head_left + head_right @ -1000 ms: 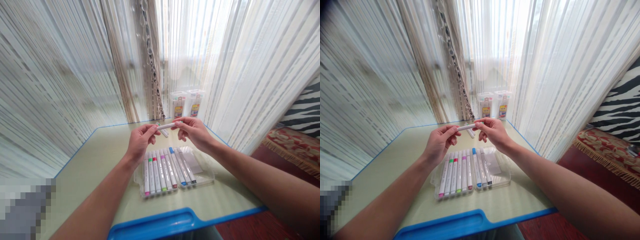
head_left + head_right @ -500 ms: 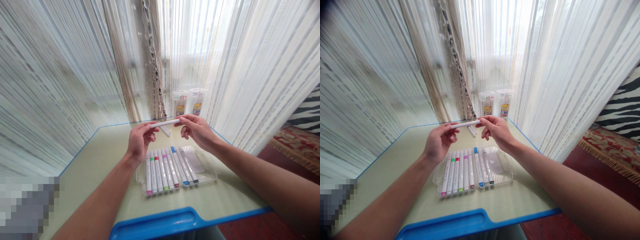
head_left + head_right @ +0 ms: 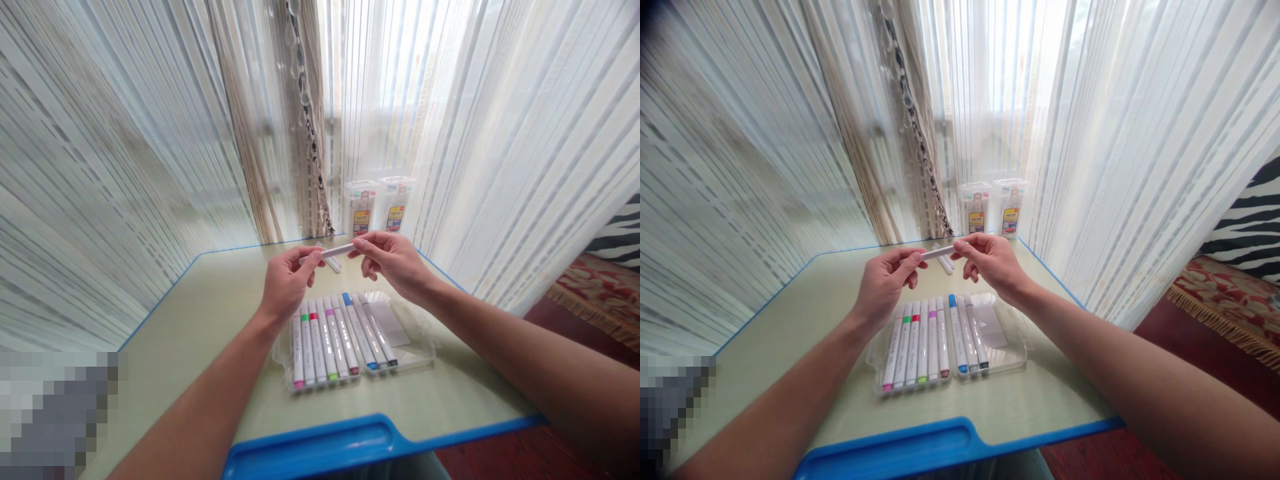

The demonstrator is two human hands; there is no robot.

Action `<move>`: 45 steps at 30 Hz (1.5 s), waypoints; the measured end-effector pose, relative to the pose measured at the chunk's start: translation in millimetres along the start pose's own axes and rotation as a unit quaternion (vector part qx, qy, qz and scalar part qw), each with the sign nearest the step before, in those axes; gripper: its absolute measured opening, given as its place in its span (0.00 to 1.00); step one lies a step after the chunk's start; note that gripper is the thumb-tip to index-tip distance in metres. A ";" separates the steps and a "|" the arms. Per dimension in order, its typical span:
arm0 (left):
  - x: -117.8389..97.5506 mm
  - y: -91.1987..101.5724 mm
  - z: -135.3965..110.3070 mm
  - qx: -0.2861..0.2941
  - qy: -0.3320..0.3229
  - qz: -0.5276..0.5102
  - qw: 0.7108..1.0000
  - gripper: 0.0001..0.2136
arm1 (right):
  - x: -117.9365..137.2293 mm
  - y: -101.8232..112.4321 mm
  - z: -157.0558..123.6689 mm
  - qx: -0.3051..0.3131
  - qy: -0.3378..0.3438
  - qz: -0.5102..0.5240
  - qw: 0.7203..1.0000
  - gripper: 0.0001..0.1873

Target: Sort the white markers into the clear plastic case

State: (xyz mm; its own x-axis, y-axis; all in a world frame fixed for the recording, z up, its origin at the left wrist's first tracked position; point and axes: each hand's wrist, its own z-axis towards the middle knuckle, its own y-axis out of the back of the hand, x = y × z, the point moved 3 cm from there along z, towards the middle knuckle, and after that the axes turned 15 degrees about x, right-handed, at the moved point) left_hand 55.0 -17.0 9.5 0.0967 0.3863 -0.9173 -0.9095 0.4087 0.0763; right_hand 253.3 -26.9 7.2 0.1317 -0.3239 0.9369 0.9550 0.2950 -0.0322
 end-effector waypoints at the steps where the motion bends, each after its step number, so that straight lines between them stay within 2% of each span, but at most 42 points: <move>1: -0.1 -0.8 -0.1 0.006 -0.003 0.007 1.000 0.12 | 0.2 -0.8 -0.3 0.005 -0.004 -0.003 1.000 0.20; 9: 0.4 -8.9 -2.5 0.063 0.029 0.057 0.996 0.13 | 1.2 -9.0 -4.4 0.048 -0.023 -0.059 0.997 0.24; 16: 0.7 -13.1 -3.0 0.096 0.024 0.051 0.994 0.14 | -1.6 -12.4 -4.9 0.081 -0.032 -0.083 0.993 0.24; 21: 1.5 -11.2 -3.0 0.080 0.028 0.054 0.995 0.11 | -1.9 -11.1 -3.7 0.061 -0.037 -0.073 0.995 0.22; 28: 4.0 -3.4 0.4 0.030 0.028 0.033 0.999 0.12 | -2.3 -5.9 -1.9 0.022 -0.030 0.009 0.999 0.19; 39: 6.0 5.1 0.6 -0.042 0.081 -0.103 0.990 0.10 | -2.2 0.2 -0.6 -0.017 -0.011 0.009 1.000 0.18; 45: 6.5 7.7 1.8 -0.066 0.075 -0.124 0.987 0.09 | 0.6 0.3 -1.4 -0.042 -0.037 0.040 0.998 0.15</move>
State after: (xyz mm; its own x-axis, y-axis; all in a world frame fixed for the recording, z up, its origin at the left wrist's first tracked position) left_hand 49.4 -9.9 4.8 0.2719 0.1568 -0.9495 -0.9110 0.3598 -0.2015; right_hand 254.0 -28.3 7.3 0.1913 -0.2335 0.9534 0.9614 0.2403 -0.1341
